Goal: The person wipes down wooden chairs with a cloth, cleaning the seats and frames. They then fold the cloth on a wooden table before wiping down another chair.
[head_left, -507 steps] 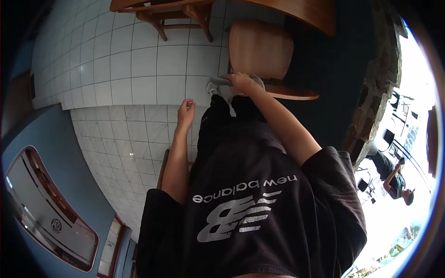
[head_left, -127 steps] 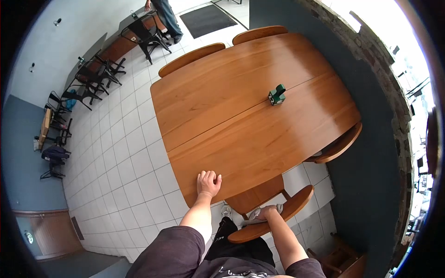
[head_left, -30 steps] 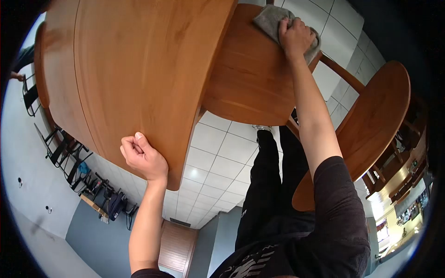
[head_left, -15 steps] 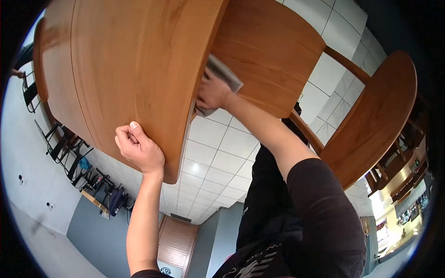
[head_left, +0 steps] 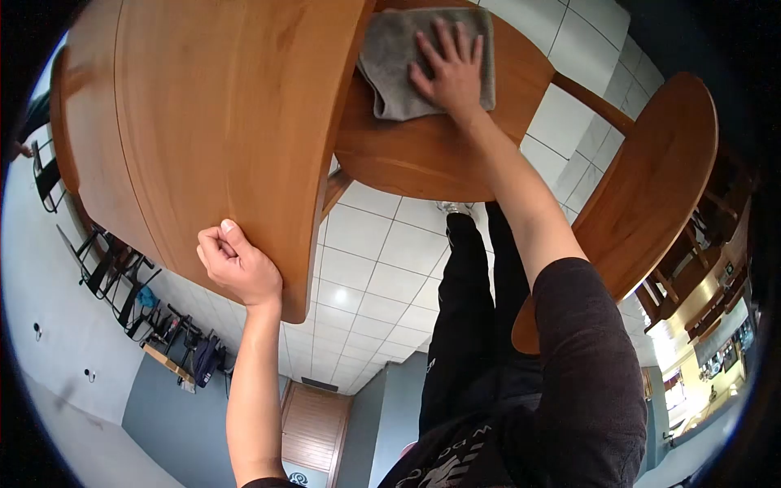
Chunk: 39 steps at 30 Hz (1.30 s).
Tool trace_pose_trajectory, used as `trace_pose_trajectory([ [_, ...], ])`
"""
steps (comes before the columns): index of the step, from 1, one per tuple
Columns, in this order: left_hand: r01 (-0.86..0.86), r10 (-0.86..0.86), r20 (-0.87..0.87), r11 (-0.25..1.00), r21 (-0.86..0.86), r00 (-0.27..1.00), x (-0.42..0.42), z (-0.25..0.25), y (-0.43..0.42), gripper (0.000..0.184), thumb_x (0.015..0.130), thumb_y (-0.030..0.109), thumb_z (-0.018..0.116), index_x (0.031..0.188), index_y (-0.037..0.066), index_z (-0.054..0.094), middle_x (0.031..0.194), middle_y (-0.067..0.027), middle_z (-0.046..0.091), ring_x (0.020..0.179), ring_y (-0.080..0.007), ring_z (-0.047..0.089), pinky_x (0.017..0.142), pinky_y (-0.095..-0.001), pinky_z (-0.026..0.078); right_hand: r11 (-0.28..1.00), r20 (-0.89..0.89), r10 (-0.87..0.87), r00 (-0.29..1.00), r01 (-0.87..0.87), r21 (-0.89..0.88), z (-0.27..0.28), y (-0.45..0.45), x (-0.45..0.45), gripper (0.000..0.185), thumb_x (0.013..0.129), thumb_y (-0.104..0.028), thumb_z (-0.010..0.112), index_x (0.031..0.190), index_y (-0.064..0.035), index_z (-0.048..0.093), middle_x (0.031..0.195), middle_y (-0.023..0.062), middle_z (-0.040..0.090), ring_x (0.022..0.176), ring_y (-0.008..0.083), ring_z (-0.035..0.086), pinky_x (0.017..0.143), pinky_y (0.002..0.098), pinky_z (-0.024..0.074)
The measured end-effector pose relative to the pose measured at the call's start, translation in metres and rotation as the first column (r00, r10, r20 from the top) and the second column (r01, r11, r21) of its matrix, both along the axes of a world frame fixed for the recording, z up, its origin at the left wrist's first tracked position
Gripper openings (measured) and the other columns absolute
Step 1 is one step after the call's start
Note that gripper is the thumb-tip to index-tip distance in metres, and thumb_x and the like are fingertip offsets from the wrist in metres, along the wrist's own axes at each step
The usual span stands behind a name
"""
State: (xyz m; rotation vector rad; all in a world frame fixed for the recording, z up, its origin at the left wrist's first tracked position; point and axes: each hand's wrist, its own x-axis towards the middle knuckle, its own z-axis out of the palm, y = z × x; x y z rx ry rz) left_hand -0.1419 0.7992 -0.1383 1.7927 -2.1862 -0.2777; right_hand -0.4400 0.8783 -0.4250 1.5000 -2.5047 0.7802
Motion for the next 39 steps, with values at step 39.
trace_pose_trajectory([
  [39,0.019,-0.019,-0.024,1.0,-0.017,1.0,0.002,-0.001,-0.003,0.031,0.105,0.024,0.051,0.083,0.003,0.049,0.073,-0.0008,0.048,0.07,-0.0115,0.042,0.064,-0.0285,0.04,0.856,0.106,-0.389,0.915,0.317,0.409,0.002,0.091,0.071,0.074,0.091,-0.047,0.054,0.151,-0.0077,0.037,0.159,0.0168,0.028,0.149,0.034,0.02,0.12,0.0575,0.0118],
])
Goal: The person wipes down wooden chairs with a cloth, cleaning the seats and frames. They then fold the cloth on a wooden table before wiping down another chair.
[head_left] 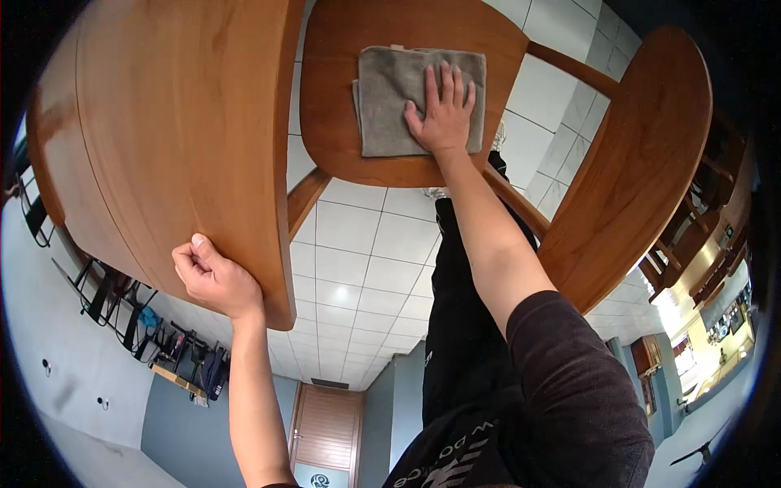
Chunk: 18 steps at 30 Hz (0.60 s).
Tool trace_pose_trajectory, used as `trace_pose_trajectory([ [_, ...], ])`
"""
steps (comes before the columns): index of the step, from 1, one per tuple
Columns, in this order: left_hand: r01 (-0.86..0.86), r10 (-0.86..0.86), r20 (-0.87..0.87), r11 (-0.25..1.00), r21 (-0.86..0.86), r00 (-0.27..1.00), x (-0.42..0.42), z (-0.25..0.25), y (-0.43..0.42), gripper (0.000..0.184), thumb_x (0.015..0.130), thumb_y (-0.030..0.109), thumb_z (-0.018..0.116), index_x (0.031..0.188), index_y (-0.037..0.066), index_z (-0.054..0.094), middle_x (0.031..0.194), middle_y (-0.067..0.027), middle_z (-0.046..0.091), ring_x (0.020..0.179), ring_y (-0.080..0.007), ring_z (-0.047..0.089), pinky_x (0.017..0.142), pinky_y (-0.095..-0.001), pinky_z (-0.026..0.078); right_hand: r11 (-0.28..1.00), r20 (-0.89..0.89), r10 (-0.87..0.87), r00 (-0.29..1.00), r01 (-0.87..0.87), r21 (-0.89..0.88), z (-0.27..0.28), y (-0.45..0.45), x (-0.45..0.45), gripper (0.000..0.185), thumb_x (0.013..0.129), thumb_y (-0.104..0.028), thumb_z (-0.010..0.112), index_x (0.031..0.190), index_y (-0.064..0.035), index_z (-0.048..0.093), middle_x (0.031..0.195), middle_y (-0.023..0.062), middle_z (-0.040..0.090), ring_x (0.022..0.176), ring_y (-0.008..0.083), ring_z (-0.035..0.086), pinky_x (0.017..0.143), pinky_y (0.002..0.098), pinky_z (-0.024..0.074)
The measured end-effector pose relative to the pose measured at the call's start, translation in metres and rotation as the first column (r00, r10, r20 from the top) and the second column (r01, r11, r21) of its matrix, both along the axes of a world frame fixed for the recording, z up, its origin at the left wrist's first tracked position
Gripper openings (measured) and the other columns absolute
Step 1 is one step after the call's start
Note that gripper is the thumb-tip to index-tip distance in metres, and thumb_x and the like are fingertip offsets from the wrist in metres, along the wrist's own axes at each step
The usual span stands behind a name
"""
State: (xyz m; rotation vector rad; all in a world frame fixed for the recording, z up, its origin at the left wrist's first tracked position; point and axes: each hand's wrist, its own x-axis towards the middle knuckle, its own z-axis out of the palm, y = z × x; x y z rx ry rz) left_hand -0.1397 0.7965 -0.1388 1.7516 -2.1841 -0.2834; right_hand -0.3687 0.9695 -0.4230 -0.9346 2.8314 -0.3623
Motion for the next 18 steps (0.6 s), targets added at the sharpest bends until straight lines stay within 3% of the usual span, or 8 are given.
trace_pose_trajectory([
  [2,-0.006,0.006,0.019,1.0,0.005,1.0,0.002,0.001,0.0,0.03,0.105,0.023,0.051,0.083,0.003,0.049,0.074,-0.0003,0.048,0.071,-0.0115,0.042,0.064,-0.0279,0.04,0.977,-0.045,0.164,0.985,-0.169,-0.13,-0.008,-0.012,-0.026,0.072,0.09,-0.048,0.055,0.15,-0.0108,0.042,0.158,0.0138,0.031,0.149,0.0336,0.021,0.12,0.056,0.0125],
  [4,-0.009,0.009,0.011,1.0,0.0,1.0,0.002,0.001,0.001,0.03,0.105,0.023,0.052,0.083,0.003,0.049,0.074,-0.0002,0.048,0.071,-0.0114,0.042,0.065,-0.0278,0.04,0.989,-0.129,0.066,0.989,-0.082,-0.124,-0.014,-0.027,-0.056,0.073,0.088,-0.051,0.057,0.147,-0.01,0.046,0.155,0.0149,0.036,0.148,0.0334,0.024,0.12,0.054,0.0138],
  [6,-0.014,0.014,0.003,1.0,0.001,1.0,0.004,-0.001,0.001,0.03,0.105,0.023,0.052,0.083,0.003,0.049,0.075,-0.0001,0.047,0.071,-0.0113,0.042,0.065,-0.0277,0.04,0.903,-0.168,-0.387,0.906,0.336,-0.267,-0.021,-0.04,-0.083,0.074,0.086,-0.053,0.059,0.145,-0.0098,0.046,0.153,0.0155,0.038,0.145,0.0338,0.028,0.118,0.0539,0.0173],
  [9,-0.038,0.04,-0.058,0.998,0.049,0.998,0.005,0.002,0.004,0.03,0.105,0.023,0.052,0.083,0.003,0.049,0.075,0.0,0.048,0.072,-0.0112,0.042,0.066,-0.0279,0.04,0.869,-0.159,-0.454,0.877,0.397,-0.295,-0.023,-0.052,-0.12,0.073,0.085,-0.054,0.06,0.142,-0.0097,0.048,0.15,0.0156,0.04,0.141,0.0345,0.031,0.116,0.0548,0.0204],
  [14,-0.055,0.057,-0.065,0.998,0.031,0.996,0.002,0.0,0.004,0.032,0.103,0.024,0.056,0.08,0.003,0.049,0.076,-0.0041,0.043,0.068,-0.0141,0.038,0.062,-0.0319,0.035,0.902,-0.269,-0.426,0.864,0.383,-0.199,-0.023,-0.057,-0.128,0.073,0.084,-0.055,0.061,0.14,-0.009,0.049,0.144,0.0146,0.045,0.136,0.0333,0.036,0.115,0.0531,0.0215],
  [16,-0.07,0.07,-0.029,0.997,0.023,0.997,-0.006,0.004,0.005,0.033,0.102,0.023,0.056,0.078,0.004,0.046,0.074,-0.003,0.039,0.067,-0.0149,0.035,0.06,-0.0331,0.033,0.976,-0.288,-0.198,0.937,0.161,-0.147,-0.019,-0.057,-0.139,0.072,0.084,-0.054,0.06,0.139,-0.009,0.05,0.14,0.0145,0.049,0.134,0.0334,0.039,0.116,0.0505,0.0209],
  [17,-0.056,0.056,-0.022,0.998,0.02,0.998,-0.005,0.004,0.004,0.032,0.102,0.022,0.056,0.077,0.004,0.046,0.074,-0.0027,0.039,0.067,-0.0151,0.034,0.06,-0.0337,0.032,0.988,-0.359,-0.094,0.928,0.042,-0.15,-0.018,-0.062,-0.152,0.061,0.086,-0.053,0.058,0.128,-0.0085,0.058,0.127,0.0149,0.059,0.126,0.0321,0.049,0.109,0.0498,0.0309],
  [18,-0.045,0.045,-0.01,0.999,0.017,0.999,-0.004,0.003,0.003,0.032,0.101,0.022,0.056,0.077,0.004,0.046,0.074,-0.0025,0.038,0.067,-0.0153,0.034,0.06,-0.0342,0.031,0.987,-0.36,-0.092,0.928,0.037,-0.156,-0.014,-0.068,-0.161,0.061,0.086,-0.053,0.058,0.128,-0.0085,0.058,0.127,0.0149,0.059,0.126,0.0321,0.049,0.109,0.0498,0.0309],
])
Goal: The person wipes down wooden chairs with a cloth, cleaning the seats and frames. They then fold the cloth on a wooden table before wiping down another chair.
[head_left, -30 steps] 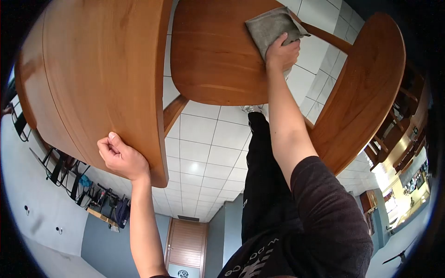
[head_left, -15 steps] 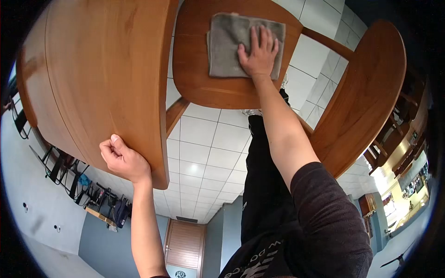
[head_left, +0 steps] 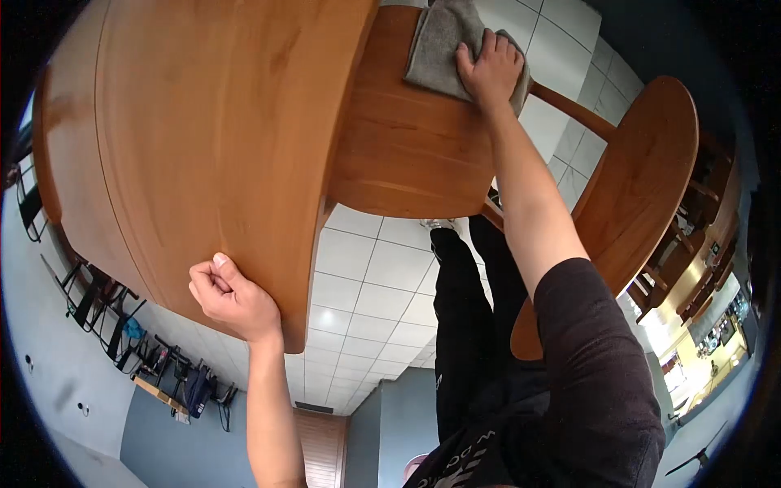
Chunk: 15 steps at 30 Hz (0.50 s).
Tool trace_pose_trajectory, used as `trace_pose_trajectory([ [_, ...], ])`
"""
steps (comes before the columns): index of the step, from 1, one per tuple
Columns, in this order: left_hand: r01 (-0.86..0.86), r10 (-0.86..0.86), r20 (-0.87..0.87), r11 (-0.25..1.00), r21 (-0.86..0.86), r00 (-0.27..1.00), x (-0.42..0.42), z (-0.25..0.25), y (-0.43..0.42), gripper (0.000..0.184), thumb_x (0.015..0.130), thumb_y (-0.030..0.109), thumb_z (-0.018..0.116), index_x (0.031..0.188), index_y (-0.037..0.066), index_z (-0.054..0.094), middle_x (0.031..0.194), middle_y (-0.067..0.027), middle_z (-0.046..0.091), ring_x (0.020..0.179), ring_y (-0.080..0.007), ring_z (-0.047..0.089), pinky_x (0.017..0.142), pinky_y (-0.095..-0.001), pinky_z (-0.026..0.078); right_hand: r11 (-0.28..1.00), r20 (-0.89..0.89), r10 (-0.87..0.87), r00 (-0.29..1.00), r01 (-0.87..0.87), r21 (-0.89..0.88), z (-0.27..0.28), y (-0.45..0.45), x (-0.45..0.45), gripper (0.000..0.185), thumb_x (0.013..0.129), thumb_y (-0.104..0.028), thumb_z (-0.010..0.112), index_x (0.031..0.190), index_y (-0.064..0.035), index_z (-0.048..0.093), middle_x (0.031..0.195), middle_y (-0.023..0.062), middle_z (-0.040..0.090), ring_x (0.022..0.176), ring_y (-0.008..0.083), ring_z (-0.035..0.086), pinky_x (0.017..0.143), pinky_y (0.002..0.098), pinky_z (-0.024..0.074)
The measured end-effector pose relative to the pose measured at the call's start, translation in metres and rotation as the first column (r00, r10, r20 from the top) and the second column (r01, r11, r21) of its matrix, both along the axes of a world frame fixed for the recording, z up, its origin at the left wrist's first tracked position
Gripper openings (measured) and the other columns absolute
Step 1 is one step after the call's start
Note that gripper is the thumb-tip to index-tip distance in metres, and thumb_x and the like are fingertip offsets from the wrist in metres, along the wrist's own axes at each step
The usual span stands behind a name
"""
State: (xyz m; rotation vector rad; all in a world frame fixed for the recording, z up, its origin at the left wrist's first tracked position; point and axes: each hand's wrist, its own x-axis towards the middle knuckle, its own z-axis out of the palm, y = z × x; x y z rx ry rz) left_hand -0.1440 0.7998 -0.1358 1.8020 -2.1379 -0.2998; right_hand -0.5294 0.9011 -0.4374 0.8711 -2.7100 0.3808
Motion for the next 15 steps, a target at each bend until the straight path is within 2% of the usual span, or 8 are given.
trace_pose_trajectory([
  [2,-0.027,0.028,-0.009,1.0,0.011,1.0,-0.003,0.001,0.001,0.033,0.101,0.021,0.056,0.076,0.004,0.046,0.073,-0.002,0.037,0.068,-0.0151,0.034,0.061,-0.0337,0.032,0.982,0.154,0.09,0.984,-0.113,0.151,0.007,-0.012,-0.015,0.05,0.088,-0.051,0.055,0.111,-0.0081,0.062,0.112,0.0149,0.067,0.113,0.0301,0.061,0.097,0.0502,0.0401],
  [3,-0.022,0.023,-0.038,1.0,0.022,0.999,-0.001,-0.001,0.0,0.033,0.101,0.021,0.056,0.075,0.004,0.046,0.072,-0.0016,0.037,0.068,-0.015,0.034,0.061,-0.0335,0.032,0.984,0.08,0.077,0.994,-0.089,0.155,0.007,-0.017,-0.015,0.046,0.089,-0.051,0.054,0.102,-0.0075,0.062,0.105,0.0147,0.07,0.102,0.0297,0.066,0.084,0.0495,0.0453],
  [6,-0.016,0.02,-0.08,0.999,0.041,0.997,-0.001,-0.001,0.0,0.034,0.101,0.021,0.057,0.075,0.004,0.045,0.071,-0.0009,0.036,0.068,-0.0146,0.034,0.061,-0.033,0.032,0.952,0.292,-0.023,0.956,-0.068,0.3,0.0,-0.033,-0.036,0.049,0.09,-0.053,0.052,0.102,-0.0058,0.061,0.108,0.0151,0.071,0.103,0.0305,0.065,0.082,0.047,0.0469],
  [8,-0.02,0.023,-0.086,0.999,0.04,0.996,-0.001,-0.001,-0.002,0.034,0.101,0.021,0.057,0.074,0.004,0.045,0.07,-0.0006,0.035,0.068,-0.0144,0.033,0.061,-0.0327,0.033,0.934,0.302,-0.016,0.953,-0.094,0.346,0.015,-0.049,-0.03,0.052,0.091,-0.053,0.051,0.11,-0.0057,0.062,0.117,0.0149,0.069,0.109,0.0301,0.064,0.083,0.047,0.0494],
  [10,-0.01,0.019,-0.146,0.998,0.058,0.989,-0.002,-0.002,-0.003,0.035,0.101,0.021,0.057,0.074,0.004,0.044,0.069,0.0005,0.034,0.069,-0.0135,0.032,0.061,-0.0316,0.032,0.964,0.568,0.089,0.818,-0.215,0.158,0.028,-0.069,-0.013,0.072,0.093,-0.053,0.047,0.146,-0.0053,0.045,0.15,0.0209,0.043,0.142,0.0429,0.034,0.118,0.0603,0.0159],
  [12,-0.021,0.03,-0.147,0.998,0.067,0.989,-0.002,-0.001,-0.003,0.035,0.101,0.022,0.058,0.074,0.004,0.044,0.068,0.0011,0.033,0.068,-0.0131,0.032,0.061,-0.0312,0.032,0.944,0.406,0.227,0.886,-0.302,0.133,0.036,-0.097,0.025,0.073,0.094,-0.053,0.046,0.149,-0.0061,0.043,0.154,0.0214,0.038,0.145,0.0414,0.029,0.119,0.0576,0.0167],
  [14,-0.028,0.037,-0.141,0.997,0.067,0.989,-0.002,-0.001,-0.004,0.035,0.101,0.022,0.058,0.074,0.004,0.044,0.068,0.0017,0.032,0.068,-0.0126,0.031,0.061,-0.0308,0.032,0.895,0.468,0.397,0.789,-0.446,-0.008,0.077,-0.112,0.069,0.074,0.094,-0.054,0.047,0.151,-0.0084,0.041,0.156,0.0218,0.035,0.148,0.0403,0.025,0.119,0.0541,0.0188],
  [15,-0.015,0.022,-0.142,0.999,0.051,0.99,-0.003,-0.001,-0.004,0.036,0.101,0.022,0.058,0.074,0.004,0.044,0.067,0.0022,0.032,0.068,-0.0124,0.031,0.061,-0.0307,0.032,0.812,0.455,0.471,0.756,-0.573,0.111,0.073,-0.126,0.086,0.075,0.093,-0.056,0.047,0.152,-0.0094,0.04,0.157,0.0217,0.034,0.148,0.0405,0.025,0.12,0.0539,0.0178],
])
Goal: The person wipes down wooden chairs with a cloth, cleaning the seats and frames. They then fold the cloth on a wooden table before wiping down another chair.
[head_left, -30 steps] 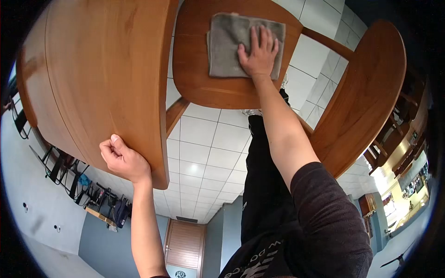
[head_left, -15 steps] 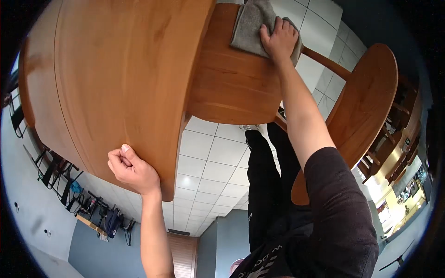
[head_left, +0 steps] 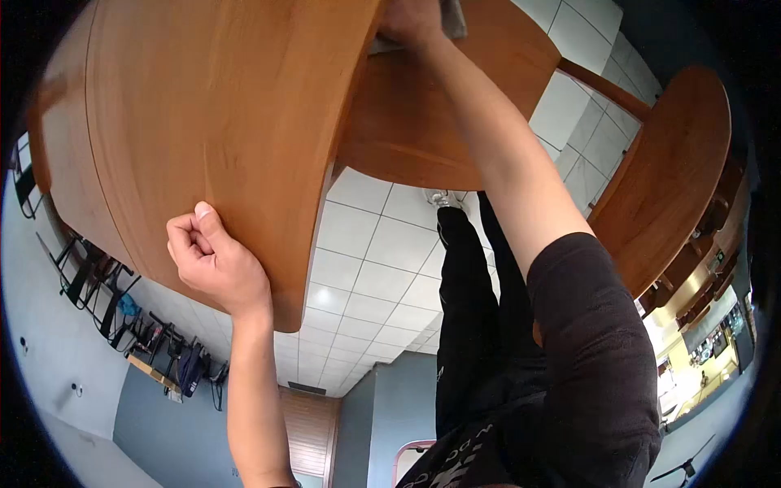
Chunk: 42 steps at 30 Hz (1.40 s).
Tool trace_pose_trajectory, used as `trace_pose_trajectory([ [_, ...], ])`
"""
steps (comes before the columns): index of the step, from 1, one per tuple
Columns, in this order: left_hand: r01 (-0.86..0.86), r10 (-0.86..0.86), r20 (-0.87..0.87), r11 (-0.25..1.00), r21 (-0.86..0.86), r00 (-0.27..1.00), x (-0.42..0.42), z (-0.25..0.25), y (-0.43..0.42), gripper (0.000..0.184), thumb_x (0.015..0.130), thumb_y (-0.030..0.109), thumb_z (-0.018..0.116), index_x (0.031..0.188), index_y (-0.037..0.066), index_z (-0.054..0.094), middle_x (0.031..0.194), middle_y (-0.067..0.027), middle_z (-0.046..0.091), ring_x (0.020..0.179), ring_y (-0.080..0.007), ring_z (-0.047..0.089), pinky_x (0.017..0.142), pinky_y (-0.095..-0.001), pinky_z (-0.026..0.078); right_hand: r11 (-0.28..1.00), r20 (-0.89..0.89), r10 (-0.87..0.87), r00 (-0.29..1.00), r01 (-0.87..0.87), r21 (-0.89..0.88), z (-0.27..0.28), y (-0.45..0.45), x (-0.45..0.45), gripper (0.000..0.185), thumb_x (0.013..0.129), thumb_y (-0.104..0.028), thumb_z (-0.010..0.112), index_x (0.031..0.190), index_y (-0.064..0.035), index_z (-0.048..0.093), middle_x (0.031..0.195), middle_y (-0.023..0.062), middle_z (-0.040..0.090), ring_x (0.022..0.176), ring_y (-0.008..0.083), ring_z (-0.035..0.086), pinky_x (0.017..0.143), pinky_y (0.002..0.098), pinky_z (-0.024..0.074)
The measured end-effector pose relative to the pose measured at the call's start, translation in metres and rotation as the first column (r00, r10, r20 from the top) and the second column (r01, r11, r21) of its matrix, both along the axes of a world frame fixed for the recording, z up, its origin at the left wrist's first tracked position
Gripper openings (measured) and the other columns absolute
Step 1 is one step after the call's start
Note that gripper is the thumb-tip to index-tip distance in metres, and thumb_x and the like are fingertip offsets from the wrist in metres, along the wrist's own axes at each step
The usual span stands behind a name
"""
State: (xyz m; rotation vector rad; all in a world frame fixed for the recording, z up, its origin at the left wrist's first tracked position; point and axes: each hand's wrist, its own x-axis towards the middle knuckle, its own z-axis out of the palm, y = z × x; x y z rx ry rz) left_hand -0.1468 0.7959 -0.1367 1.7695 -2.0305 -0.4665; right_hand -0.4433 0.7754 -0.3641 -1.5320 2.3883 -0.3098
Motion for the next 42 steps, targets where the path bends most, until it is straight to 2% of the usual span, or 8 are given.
trace_pose_trajectory([
  [1,0.014,-0.014,-0.001,1.0,-0.019,1.0,-0.001,0.0,-0.001,0.036,0.101,0.022,0.059,0.074,0.004,0.045,0.067,0.0026,0.032,0.067,-0.0122,0.031,0.06,-0.0306,0.032,0.984,-0.065,0.155,0.986,-0.148,0.098,-0.009,-0.015,0.016,0.076,0.093,-0.057,0.047,0.152,-0.0104,0.039,0.158,0.0217,0.033,0.148,0.0407,0.025,0.121,0.0538,0.0168],
  [3,0.013,-0.013,0.004,1.0,-0.02,1.0,0.001,0.0,-0.001,0.036,0.101,0.023,0.059,0.074,0.004,0.045,0.067,0.0025,0.032,0.067,-0.0123,0.032,0.061,-0.0304,0.032,0.929,-0.046,0.119,0.992,-0.128,-0.348,-0.069,-0.015,0.085,0.061,0.093,-0.06,0.047,0.127,-0.0127,0.066,0.127,0.0112,0.062,0.133,0.0281,0.042,0.117,0.0496,0.0228],
  [14,0.035,-0.033,0.035,0.997,-0.062,0.999,-0.001,-0.004,-0.002,0.034,0.099,0.026,0.061,0.075,0.004,0.05,0.063,-0.0002,0.036,0.071,-0.0178,0.038,0.063,-0.0365,0.036,0.894,-0.053,0.431,0.901,-0.434,-0.112,-0.033,0.15,0.21,0.055,0.084,-0.032,0.068,0.136,-0.0195,0.057,0.154,0.0031,0.042,0.146,0.0244,0.032,0.122,0.054,0.0195],
  [18,0.028,-0.021,0.115,0.998,-0.056,0.993,-0.001,-0.003,-0.001,0.034,0.098,0.027,0.061,0.074,0.005,0.05,0.063,-0.0019,0.038,0.071,-0.0201,0.039,0.063,-0.038,0.037,0.987,0.028,0.161,0.987,-0.161,0.012,-0.036,0.232,0.186,0.084,0.074,-0.025,0.075,0.15,-0.0265,0.041,0.159,0.0013,0.036,0.148,0.0239,0.03,0.121,0.0508,0.023],
  [27,0.059,-0.048,0.143,0.995,-0.076,0.989,-0.003,-0.005,0.0,0.033,0.098,0.027,0.059,0.076,0.004,0.05,0.066,-0.004,0.043,0.073,-0.0221,0.042,0.066,-0.0387,0.038,0.933,0.11,-0.359,0.927,0.357,0.035,-0.032,0.288,0.168,0.112,0.065,-0.064,0.076,0.157,-0.0213,0.03,0.165,0.0049,0.022,0.152,0.0279,0.017,0.121,0.0586,0.0117],
  [34,0.076,-0.063,0.166,0.994,-0.074,0.984,-0.002,-0.007,0.001,0.033,0.098,0.027,0.058,0.076,0.005,0.049,0.065,-0.0041,0.043,0.073,-0.0225,0.04,0.064,-0.0396,0.037,0.941,0.186,-0.331,0.925,0.338,-0.007,-0.017,0.171,0.274,0.079,0.086,-0.052,0.063,0.153,-0.0187,0.036,0.162,0.0089,0.028,0.151,0.0292,0.02,0.121,0.0595,0.0119],
  [39,0.088,-0.073,0.17,0.993,-0.083,0.983,-0.001,-0.005,0.003,0.033,0.098,0.028,0.058,0.076,0.004,0.049,0.065,-0.0046,0.043,0.073,-0.0234,0.041,0.065,-0.0402,0.037,0.953,0.166,0.271,0.948,-0.24,-0.185,-0.035,0.154,0.227,0.06,0.092,-0.039,0.059,0.147,-0.0199,0.047,0.155,0.0099,0.041,0.147,0.0286,0.031,0.121,0.0514,0.0192],
  [42,0.092,-0.076,0.166,0.991,-0.094,0.983,-0.003,-0.007,0.0,0.033,0.098,0.028,0.058,0.077,0.004,0.049,0.065,-0.0048,0.043,0.073,-0.0239,0.041,0.065,-0.0406,0.037,0.943,0.201,-0.279,0.939,0.308,-0.13,-0.03,0.204,0.179,0.062,0.091,-0.035,0.06,0.147,-0.0121,0.047,0.156,0.0113,0.039,0.147,0.03,0.031,0.121,0.0504,0.0199],
])
